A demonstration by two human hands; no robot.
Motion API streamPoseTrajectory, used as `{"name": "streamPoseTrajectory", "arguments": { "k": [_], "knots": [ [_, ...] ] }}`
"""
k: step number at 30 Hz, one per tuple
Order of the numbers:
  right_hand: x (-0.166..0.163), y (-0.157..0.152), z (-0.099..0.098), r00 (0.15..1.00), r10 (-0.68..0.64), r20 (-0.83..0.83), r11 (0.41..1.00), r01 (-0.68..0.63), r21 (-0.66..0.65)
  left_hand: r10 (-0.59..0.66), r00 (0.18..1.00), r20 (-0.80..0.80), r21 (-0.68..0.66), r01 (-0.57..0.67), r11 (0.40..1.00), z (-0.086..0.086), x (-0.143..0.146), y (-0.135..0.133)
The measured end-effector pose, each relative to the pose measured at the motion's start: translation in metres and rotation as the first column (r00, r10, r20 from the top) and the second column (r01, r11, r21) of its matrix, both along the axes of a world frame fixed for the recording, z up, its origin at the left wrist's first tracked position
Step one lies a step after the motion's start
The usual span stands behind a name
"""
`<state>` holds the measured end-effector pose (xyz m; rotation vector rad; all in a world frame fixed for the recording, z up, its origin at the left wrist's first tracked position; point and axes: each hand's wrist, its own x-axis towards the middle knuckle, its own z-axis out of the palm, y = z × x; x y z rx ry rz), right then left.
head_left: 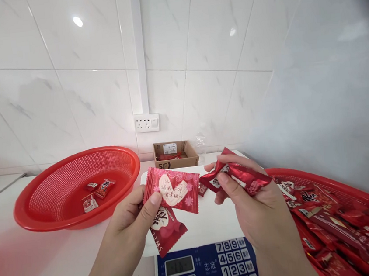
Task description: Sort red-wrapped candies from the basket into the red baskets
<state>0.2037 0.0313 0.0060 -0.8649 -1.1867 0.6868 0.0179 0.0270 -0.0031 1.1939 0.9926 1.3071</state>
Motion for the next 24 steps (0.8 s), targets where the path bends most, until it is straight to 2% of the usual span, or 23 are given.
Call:
{"name": "streamPoseTrajectory", "arguments": {
  "k": [3,8,10,12,16,18,21,24],
  "knots": [
    [0.002,0.003,-0.001,0.989,-0.052,0.14,0.995,0.063,-0.079,0.006,1.0,0.0,0.008,-0.006,1.0,0.001,0.002,-0.001],
    [-0.003,0.005,-0.004,0.944,0.24,0.225,0.963,-0.203,-0.178,0.031,0.998,-0.05,0.112,-0.025,0.993,0.001,0.003,-0.001],
    [-0.009,0.003,-0.003,0.935,0.274,0.225,0.954,-0.235,-0.185,-0.003,0.997,-0.083,0.148,0.016,0.989,0.0,0.002,0.001],
    [-0.014,0.0,-0.002,0.954,0.237,0.184,0.961,-0.202,-0.189,-0.058,0.995,-0.085,0.154,0.071,0.986,-0.001,0.0,0.001],
    [-0.013,0.0,0.0,0.995,0.094,0.029,0.98,-0.087,-0.179,-0.15,0.989,0.007,0.106,0.149,0.983,-0.001,-0.001,-0.004],
    [-0.008,0.002,0.001,0.999,0.034,0.017,0.986,-0.031,-0.162,-0.175,0.984,0.028,0.082,0.172,0.982,0.0,-0.001,-0.007],
    [-0.002,0.008,0.0,0.992,0.034,0.125,0.973,-0.004,-0.229,-0.192,0.981,0.019,0.048,0.191,0.98,0.0,0.0,-0.011],
    [-0.001,0.018,-0.007,0.945,0.162,0.285,0.94,-0.06,-0.336,-0.204,0.979,0.016,0.033,0.203,0.979,0.0,0.001,-0.012]
  ]
}}
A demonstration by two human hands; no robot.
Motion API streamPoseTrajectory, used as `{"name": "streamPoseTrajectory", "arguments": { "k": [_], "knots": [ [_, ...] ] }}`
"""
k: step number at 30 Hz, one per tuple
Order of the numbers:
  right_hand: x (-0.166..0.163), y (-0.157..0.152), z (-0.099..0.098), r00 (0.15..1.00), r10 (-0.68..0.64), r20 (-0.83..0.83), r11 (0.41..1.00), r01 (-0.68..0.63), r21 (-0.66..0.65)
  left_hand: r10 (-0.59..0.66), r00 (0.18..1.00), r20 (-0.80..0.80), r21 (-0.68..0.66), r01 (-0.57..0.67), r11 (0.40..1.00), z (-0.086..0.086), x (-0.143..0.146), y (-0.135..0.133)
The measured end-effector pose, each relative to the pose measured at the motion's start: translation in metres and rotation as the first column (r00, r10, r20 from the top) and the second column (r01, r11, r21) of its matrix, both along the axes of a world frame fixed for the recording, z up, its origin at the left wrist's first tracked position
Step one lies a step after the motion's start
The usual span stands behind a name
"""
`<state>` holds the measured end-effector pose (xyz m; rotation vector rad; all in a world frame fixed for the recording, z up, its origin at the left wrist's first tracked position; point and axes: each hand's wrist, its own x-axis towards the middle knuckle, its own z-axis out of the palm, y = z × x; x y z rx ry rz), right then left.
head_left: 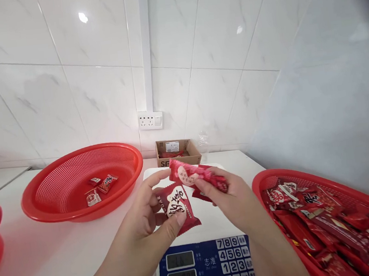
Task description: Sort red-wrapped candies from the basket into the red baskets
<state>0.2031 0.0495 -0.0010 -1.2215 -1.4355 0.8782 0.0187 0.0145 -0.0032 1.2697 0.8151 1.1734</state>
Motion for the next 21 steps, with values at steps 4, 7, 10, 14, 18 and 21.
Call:
{"name": "streamPoseTrajectory", "arguments": {
  "k": [4,7,10,14,18,21],
  "knots": [
    [-0.002,0.014,-0.014,0.934,0.037,0.354,0.999,-0.028,-0.032,-0.078,0.997,0.004,0.002,0.078,0.997,0.001,0.0,0.003],
    [-0.002,0.022,-0.019,0.852,0.016,0.524,0.999,0.008,-0.043,-0.114,0.993,-0.026,0.01,0.114,0.993,0.002,-0.002,0.006],
    [0.0,0.025,-0.018,0.785,-0.039,0.618,0.996,0.084,-0.044,-0.114,0.989,-0.089,0.035,0.117,0.992,0.001,-0.005,0.008],
    [0.007,0.025,-0.012,0.725,-0.179,0.665,0.973,0.23,0.012,-0.082,0.976,-0.201,0.122,0.108,0.987,-0.001,-0.007,0.009],
    [0.011,0.022,-0.009,0.715,-0.211,0.667,0.968,0.247,0.041,-0.096,0.984,-0.148,0.105,0.112,0.988,0.0,-0.005,0.011],
    [0.01,0.019,-0.008,0.726,-0.202,0.658,0.972,0.231,0.043,-0.116,0.993,-0.021,0.049,0.117,0.992,0.001,-0.002,0.011]
  ]
}}
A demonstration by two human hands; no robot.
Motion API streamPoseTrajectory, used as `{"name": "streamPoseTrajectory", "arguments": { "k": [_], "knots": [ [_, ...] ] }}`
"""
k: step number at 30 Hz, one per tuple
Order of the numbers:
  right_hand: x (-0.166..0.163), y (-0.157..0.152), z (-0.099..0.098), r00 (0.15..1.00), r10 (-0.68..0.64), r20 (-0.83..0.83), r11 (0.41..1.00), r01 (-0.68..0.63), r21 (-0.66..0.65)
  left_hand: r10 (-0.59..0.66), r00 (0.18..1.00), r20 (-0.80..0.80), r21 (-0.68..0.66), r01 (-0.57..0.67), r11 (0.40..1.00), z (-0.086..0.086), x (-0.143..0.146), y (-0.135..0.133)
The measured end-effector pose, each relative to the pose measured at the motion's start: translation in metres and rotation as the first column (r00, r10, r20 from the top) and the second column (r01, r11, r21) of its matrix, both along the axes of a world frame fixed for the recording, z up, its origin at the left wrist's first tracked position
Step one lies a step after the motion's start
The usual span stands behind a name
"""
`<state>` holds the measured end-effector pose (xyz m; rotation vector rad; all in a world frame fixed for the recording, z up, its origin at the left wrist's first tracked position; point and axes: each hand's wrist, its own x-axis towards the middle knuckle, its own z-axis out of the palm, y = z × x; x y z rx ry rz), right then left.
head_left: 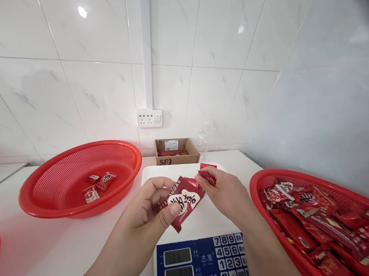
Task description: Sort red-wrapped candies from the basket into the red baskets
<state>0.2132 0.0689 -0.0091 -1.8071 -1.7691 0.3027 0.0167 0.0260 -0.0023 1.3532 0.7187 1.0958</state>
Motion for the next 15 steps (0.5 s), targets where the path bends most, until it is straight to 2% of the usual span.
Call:
{"name": "streamPoseTrajectory", "arguments": {
  "k": [2,4,7,9,10,12,15],
  "knots": [
    [0.0,-0.004,0.002,0.993,0.04,-0.107,0.998,-0.035,0.049,-0.006,0.999,0.047,-0.019,0.007,1.0,0.0,0.0,-0.001],
    [0.002,-0.01,0.005,0.939,0.163,-0.303,0.986,-0.148,0.069,0.002,0.999,0.032,-0.008,-0.002,1.0,0.0,-0.001,-0.003],
    [0.005,-0.021,0.012,0.73,0.376,-0.571,0.905,-0.421,0.058,0.018,0.999,-0.035,0.027,-0.017,1.0,0.0,-0.004,-0.005],
    [0.004,-0.029,0.016,0.6,0.448,-0.663,0.838,-0.54,0.077,0.023,0.998,-0.059,0.034,-0.021,0.999,0.0,-0.005,-0.005],
    [0.003,-0.032,0.018,0.563,0.457,-0.689,0.819,-0.568,0.08,0.022,0.998,-0.061,0.034,-0.02,0.999,0.0,-0.005,-0.005],
    [-0.001,-0.038,0.02,0.543,0.423,-0.725,0.82,-0.569,0.052,0.02,0.998,-0.059,0.032,-0.018,0.999,0.001,-0.004,-0.005],
    [-0.009,-0.047,0.023,0.559,0.318,-0.765,0.88,-0.475,0.018,0.03,0.999,-0.033,0.047,-0.028,0.999,0.002,-0.003,-0.005]
  ]
}}
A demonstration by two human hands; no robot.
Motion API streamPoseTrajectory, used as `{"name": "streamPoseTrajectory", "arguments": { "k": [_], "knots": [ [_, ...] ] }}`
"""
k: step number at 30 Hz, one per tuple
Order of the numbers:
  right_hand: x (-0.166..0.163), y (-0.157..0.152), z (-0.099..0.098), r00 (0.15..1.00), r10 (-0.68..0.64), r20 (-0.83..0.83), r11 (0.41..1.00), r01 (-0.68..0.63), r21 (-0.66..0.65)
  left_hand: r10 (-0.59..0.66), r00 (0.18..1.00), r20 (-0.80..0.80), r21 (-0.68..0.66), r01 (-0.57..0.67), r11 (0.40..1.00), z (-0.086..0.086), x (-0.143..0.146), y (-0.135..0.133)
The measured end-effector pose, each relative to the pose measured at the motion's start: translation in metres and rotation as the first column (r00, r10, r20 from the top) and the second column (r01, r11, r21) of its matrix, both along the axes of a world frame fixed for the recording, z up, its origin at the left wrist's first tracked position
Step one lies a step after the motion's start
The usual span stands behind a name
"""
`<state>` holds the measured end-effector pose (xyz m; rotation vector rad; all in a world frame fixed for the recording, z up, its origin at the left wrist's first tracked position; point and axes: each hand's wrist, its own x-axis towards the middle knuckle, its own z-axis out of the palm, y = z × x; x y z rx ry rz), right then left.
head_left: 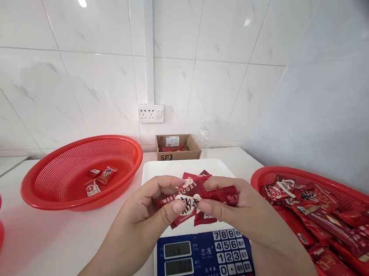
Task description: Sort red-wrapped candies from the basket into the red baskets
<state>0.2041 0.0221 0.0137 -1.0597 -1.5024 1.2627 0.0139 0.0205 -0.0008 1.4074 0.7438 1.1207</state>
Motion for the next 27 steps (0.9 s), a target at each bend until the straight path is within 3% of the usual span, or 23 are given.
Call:
{"name": "streamPoseTrajectory", "arguments": {
  "k": [5,9,13,23,25,27],
  "knots": [
    [-0.0085,-0.0092,0.0007,0.98,-0.154,-0.124,0.988,0.154,-0.009,0.057,0.998,-0.042,0.086,-0.053,0.995,0.0004,-0.0034,-0.0015],
    [-0.0081,-0.0092,-0.0017,0.97,-0.137,-0.2,0.99,0.139,-0.003,0.038,0.993,-0.113,0.079,-0.03,0.996,-0.0003,-0.0036,-0.0027],
    [-0.0052,-0.0064,-0.0044,0.993,-0.031,-0.113,0.998,0.037,0.049,0.046,0.993,-0.11,0.074,-0.038,0.997,-0.0004,-0.002,-0.0046],
    [-0.0095,-0.0112,0.0009,0.997,-0.038,-0.06,0.998,0.041,0.056,0.11,0.982,-0.156,0.141,-0.088,0.986,-0.0017,-0.0051,-0.0044],
    [-0.0094,-0.0087,0.0006,0.997,-0.07,-0.014,0.995,0.071,0.065,0.136,0.979,-0.154,0.136,-0.116,0.984,-0.0007,-0.0043,-0.0027],
    [-0.0078,-0.0041,0.0003,0.977,-0.202,0.065,0.974,0.193,0.122,0.213,0.961,-0.179,0.153,-0.186,0.97,0.0005,-0.004,0.0009]
  ]
}}
